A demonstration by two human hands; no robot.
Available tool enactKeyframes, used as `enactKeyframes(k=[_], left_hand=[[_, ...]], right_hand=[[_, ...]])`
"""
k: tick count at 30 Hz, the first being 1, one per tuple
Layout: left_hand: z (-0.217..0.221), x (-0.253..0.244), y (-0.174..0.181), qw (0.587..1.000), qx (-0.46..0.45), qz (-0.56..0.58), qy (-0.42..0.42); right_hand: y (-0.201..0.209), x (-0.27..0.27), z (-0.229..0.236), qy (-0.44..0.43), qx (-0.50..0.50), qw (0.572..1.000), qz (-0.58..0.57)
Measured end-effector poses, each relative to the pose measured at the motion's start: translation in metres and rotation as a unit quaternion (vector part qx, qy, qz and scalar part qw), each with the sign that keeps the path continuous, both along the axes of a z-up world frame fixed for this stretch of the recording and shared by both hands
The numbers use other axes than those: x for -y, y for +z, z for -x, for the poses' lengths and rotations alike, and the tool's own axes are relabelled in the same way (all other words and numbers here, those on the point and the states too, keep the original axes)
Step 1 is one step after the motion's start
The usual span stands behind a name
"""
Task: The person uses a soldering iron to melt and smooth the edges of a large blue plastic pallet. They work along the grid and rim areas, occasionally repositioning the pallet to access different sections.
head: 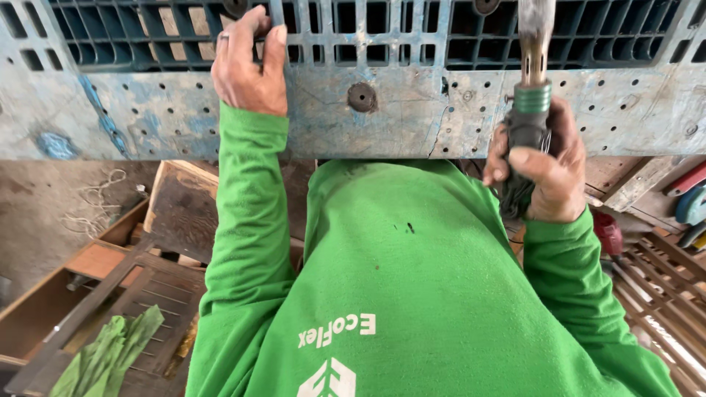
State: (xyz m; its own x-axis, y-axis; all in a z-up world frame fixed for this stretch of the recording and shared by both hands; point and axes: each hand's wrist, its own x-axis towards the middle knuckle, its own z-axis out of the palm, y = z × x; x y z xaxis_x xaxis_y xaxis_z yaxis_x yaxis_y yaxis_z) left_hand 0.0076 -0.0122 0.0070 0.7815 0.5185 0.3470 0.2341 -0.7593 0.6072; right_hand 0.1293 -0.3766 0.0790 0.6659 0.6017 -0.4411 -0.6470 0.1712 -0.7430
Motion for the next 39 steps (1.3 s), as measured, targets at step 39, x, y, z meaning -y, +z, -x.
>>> enactKeyframes(k=[39], left_hand=[[-0.228, 0.146, -0.122, 0.612, -0.400, 0.187, -0.656]], right_hand=[[-0.025, -0.063, 0.221, -0.079, 0.114, 0.823, 0.551]])
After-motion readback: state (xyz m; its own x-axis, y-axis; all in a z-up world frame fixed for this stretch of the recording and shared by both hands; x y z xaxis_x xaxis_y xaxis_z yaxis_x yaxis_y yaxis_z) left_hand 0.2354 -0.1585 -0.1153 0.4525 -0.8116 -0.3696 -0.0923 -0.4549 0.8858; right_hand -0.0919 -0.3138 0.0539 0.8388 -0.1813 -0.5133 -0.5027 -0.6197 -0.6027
